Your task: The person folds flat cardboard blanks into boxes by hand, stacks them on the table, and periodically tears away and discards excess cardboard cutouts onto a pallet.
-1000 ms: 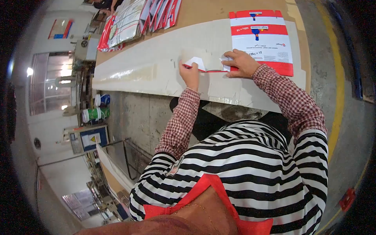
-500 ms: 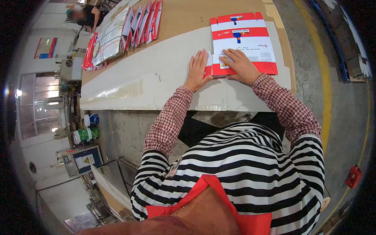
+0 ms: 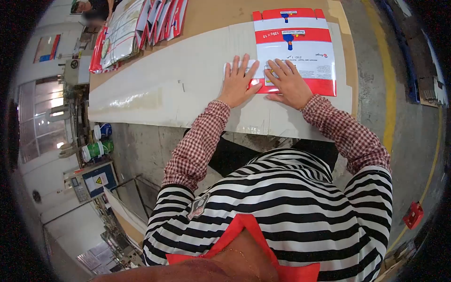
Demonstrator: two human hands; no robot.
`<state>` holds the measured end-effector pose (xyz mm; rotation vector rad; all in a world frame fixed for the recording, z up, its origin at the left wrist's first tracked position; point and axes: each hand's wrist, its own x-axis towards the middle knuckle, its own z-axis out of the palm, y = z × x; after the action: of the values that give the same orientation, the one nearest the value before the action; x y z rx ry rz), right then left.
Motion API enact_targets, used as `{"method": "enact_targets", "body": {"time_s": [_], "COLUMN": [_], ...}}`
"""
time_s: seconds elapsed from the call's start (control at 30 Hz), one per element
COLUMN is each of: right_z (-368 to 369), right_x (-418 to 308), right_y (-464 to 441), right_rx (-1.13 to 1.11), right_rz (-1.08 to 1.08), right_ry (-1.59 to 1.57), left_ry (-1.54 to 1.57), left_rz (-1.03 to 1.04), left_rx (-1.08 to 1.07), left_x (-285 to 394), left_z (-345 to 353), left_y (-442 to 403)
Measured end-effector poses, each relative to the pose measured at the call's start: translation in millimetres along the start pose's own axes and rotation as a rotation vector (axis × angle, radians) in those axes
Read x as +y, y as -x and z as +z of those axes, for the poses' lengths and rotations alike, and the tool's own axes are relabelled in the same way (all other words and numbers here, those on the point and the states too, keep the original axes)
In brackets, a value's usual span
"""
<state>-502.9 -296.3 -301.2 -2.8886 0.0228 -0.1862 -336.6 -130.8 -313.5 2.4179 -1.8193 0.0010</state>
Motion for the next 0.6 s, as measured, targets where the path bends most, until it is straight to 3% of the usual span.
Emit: {"method": "enact_targets", "body": {"time_s": [0.2,0.23,0.3,0.37,0.43,0.53,0.57,0.6], "right_z": [-15.1,-33.0,-37.2,-11.7,-45.9,-41.1,-51.4,-51.6], "right_x": [19.7,21.4,29.6,69.3,58.6,62.3,51.6,41.4], "right_y": [4.4,10.7,44.5,87.1,111.4,123.7,107.7,88.1], "right_rx": [0.041,-0.023,0.326,0.571,0.586,0.808,0.903,0.847], "right_rz": [-0.091,0.011,0.327,0.565,0.943,0.99,0.958,0.861], "right_ry": [-0.277,-0.322,-0.294,-0.665,-1.564,-2.19,-2.265,-2.201], "left_ry": [0.039,0.054,0.081,0.198,0.289,0.403,0.461,0.516], "left_rz": [-0.079,-0.086,-0.106,-0.148,-0.164,-0.186,-0.209,-0.232], "left_rx": [0.025,0.033,0.049,0.099,0.14,0.193,0.216,0.244], "left_x": [2.9,2.8,1.1,-0.1,0.5,-0.7,0.0,-1.7], "left_z": [2.8,5.5,8.8,8.5,10.3,10.9,10.0,8.8], "left_y": [-0.8,-0.8,0.0,0.2,-1.3,-1.4,-5.5,-11.5]}}
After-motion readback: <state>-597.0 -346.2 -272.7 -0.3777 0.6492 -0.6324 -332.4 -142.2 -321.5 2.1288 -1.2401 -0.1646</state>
